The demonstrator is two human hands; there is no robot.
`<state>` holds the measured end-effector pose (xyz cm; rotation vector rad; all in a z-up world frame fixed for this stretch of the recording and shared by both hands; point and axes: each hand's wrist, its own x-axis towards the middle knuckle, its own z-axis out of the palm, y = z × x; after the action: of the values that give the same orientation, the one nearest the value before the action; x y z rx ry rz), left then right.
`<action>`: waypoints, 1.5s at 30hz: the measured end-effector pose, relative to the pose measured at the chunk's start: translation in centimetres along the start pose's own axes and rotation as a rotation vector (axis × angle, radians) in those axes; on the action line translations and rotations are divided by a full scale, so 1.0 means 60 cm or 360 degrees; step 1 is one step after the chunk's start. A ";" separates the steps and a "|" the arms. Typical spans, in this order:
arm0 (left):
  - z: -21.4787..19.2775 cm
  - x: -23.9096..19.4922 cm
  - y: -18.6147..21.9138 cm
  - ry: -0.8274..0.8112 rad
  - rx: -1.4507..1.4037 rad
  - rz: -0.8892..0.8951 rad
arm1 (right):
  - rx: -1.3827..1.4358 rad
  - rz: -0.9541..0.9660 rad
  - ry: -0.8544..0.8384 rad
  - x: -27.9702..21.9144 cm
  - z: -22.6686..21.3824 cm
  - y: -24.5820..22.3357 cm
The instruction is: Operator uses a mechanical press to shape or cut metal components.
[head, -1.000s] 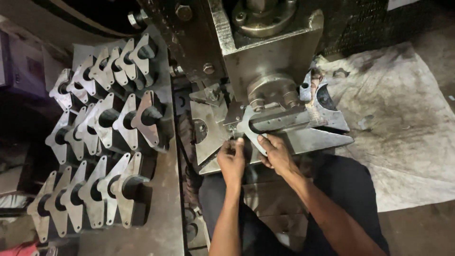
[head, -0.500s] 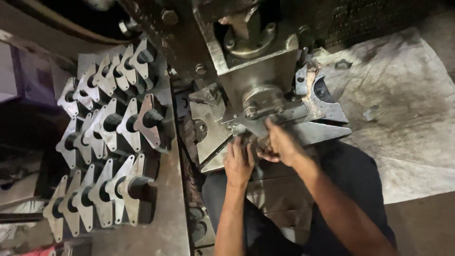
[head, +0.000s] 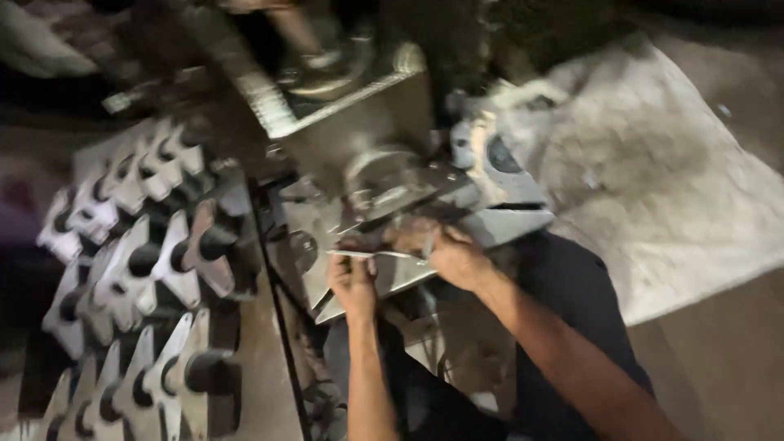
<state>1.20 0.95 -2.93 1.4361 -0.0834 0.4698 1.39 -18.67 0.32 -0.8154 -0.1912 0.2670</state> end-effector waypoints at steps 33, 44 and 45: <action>0.075 -0.041 0.040 -0.0732 0.0663 -0.0311 | -0.1939 -0.0861 -0.0242 0.043 -0.050 -0.042; 0.053 -0.085 0.136 -0.0732 0.1024 -0.0456 | -0.2630 -0.1092 0.0183 0.038 -0.051 -0.088; 0.045 -0.099 0.155 -0.0734 0.1001 -0.0452 | -0.2846 -0.1090 0.0154 0.040 -0.066 -0.086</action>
<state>-6.94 -2.64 4.16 2.1189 -0.1036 -0.0964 5.56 -24.06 1.62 -2.4264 -0.6224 -0.7506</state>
